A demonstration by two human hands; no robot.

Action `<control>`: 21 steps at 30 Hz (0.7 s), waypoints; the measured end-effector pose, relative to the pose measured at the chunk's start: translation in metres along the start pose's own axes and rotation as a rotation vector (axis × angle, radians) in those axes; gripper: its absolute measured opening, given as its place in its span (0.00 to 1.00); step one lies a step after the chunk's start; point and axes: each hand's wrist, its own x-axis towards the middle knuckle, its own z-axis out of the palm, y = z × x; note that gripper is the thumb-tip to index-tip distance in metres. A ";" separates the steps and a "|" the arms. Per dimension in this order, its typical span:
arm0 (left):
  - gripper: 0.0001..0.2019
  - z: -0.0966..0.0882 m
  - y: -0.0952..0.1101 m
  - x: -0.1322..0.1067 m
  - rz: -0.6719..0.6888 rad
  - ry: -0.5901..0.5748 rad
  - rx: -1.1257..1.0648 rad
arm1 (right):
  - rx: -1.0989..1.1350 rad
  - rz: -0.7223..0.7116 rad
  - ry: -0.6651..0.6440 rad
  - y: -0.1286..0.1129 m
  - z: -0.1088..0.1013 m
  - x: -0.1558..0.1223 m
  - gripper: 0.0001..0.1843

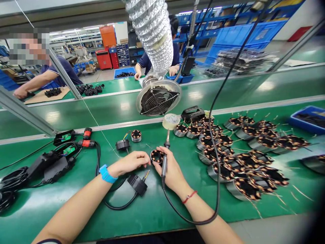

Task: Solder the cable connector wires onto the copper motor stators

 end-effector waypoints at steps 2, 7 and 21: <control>0.15 0.001 -0.001 0.000 0.030 0.025 -0.018 | 0.008 0.002 -0.001 0.000 -0.001 0.001 0.29; 0.21 0.005 -0.006 0.005 0.009 -0.020 -0.117 | 0.016 -0.004 -0.006 -0.001 -0.003 0.001 0.29; 0.22 0.008 -0.004 0.015 0.043 0.183 -0.187 | 0.069 -0.008 -0.072 -0.002 -0.007 0.001 0.31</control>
